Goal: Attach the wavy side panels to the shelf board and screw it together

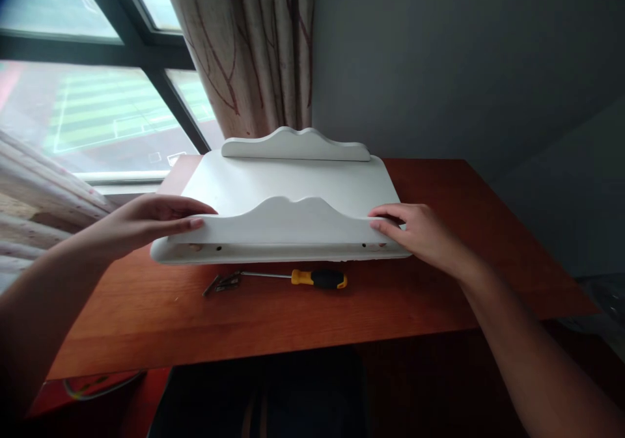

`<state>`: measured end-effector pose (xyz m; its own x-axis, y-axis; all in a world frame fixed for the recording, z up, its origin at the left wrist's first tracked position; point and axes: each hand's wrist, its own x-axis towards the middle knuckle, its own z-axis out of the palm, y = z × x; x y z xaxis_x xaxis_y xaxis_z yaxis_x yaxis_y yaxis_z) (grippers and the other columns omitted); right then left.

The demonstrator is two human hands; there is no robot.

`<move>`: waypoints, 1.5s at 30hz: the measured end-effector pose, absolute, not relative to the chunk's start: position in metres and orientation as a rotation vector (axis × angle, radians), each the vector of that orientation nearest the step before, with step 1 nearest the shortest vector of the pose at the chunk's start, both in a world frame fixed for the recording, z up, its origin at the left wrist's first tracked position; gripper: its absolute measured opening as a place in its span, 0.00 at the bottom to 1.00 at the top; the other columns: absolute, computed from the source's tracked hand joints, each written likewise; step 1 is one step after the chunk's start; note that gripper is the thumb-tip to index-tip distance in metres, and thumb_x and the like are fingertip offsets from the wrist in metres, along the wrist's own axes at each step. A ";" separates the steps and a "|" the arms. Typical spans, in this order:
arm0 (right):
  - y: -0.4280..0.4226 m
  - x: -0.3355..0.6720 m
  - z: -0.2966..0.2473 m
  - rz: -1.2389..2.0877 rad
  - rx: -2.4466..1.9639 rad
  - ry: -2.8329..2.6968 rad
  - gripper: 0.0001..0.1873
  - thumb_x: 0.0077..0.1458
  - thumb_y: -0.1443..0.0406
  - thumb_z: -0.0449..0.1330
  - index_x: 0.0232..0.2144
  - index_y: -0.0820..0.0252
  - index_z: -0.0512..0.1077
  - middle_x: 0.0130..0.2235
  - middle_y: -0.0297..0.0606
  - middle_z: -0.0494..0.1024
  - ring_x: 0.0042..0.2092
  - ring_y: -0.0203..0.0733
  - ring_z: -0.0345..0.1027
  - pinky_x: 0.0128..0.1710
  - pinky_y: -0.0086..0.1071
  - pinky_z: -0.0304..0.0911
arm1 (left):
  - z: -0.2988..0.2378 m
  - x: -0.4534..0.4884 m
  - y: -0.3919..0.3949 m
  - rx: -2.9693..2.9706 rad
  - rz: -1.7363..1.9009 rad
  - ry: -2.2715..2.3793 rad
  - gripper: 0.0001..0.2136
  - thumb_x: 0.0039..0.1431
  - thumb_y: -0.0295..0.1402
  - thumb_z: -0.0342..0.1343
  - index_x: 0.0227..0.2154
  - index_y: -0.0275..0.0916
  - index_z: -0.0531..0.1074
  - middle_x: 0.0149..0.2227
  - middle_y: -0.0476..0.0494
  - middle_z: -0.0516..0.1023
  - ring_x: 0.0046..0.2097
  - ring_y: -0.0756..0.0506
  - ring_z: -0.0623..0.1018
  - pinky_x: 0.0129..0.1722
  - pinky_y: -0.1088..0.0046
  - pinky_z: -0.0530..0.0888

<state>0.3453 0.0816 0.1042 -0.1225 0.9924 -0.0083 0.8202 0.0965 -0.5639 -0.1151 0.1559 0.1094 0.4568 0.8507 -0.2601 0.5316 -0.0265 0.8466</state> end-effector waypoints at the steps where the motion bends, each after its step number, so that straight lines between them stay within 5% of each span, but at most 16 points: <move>1: 0.080 0.346 0.103 0.603 -1.773 -2.010 0.18 0.60 0.48 0.58 0.42 0.49 0.80 0.46 0.36 0.82 0.42 0.49 0.77 0.35 0.37 0.70 | 0.110 -0.115 0.154 1.712 0.411 1.201 0.17 0.59 0.41 0.63 0.48 0.39 0.80 0.46 0.43 0.83 0.46 0.41 0.79 0.44 0.67 0.76; 15: 0.069 0.351 0.100 0.412 -1.760 -2.073 0.17 0.61 0.48 0.59 0.43 0.47 0.79 0.46 0.32 0.82 0.45 0.46 0.76 0.38 0.35 0.68 | 0.106 -0.124 0.138 2.125 0.498 1.287 0.17 0.58 0.49 0.62 0.45 0.46 0.81 0.37 0.46 0.81 0.36 0.45 0.76 0.34 0.71 0.72; 27: 0.051 0.355 0.083 0.208 -1.552 -2.162 0.13 0.62 0.54 0.61 0.44 0.50 0.78 0.44 0.34 0.83 0.42 0.43 0.78 0.40 0.32 0.71 | 0.092 -0.118 0.107 2.382 0.820 1.216 0.11 0.61 0.41 0.63 0.44 0.45 0.80 0.34 0.49 0.80 0.32 0.49 0.72 0.34 0.73 0.71; 45: 0.047 0.351 0.068 0.048 -1.439 -2.134 0.11 0.62 0.60 0.62 0.45 0.53 0.78 0.45 0.36 0.83 0.45 0.43 0.78 0.44 0.34 0.75 | 0.068 -0.118 0.102 2.307 0.958 1.298 0.12 0.59 0.42 0.65 0.43 0.46 0.81 0.41 0.48 0.84 0.41 0.45 0.82 0.46 0.69 0.79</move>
<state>0.3508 0.0466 0.0680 -0.2673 0.8641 0.4264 0.8442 0.4234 -0.3287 -0.1182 0.1015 0.0683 0.3603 0.8449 0.3954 0.6269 -0.5332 0.5681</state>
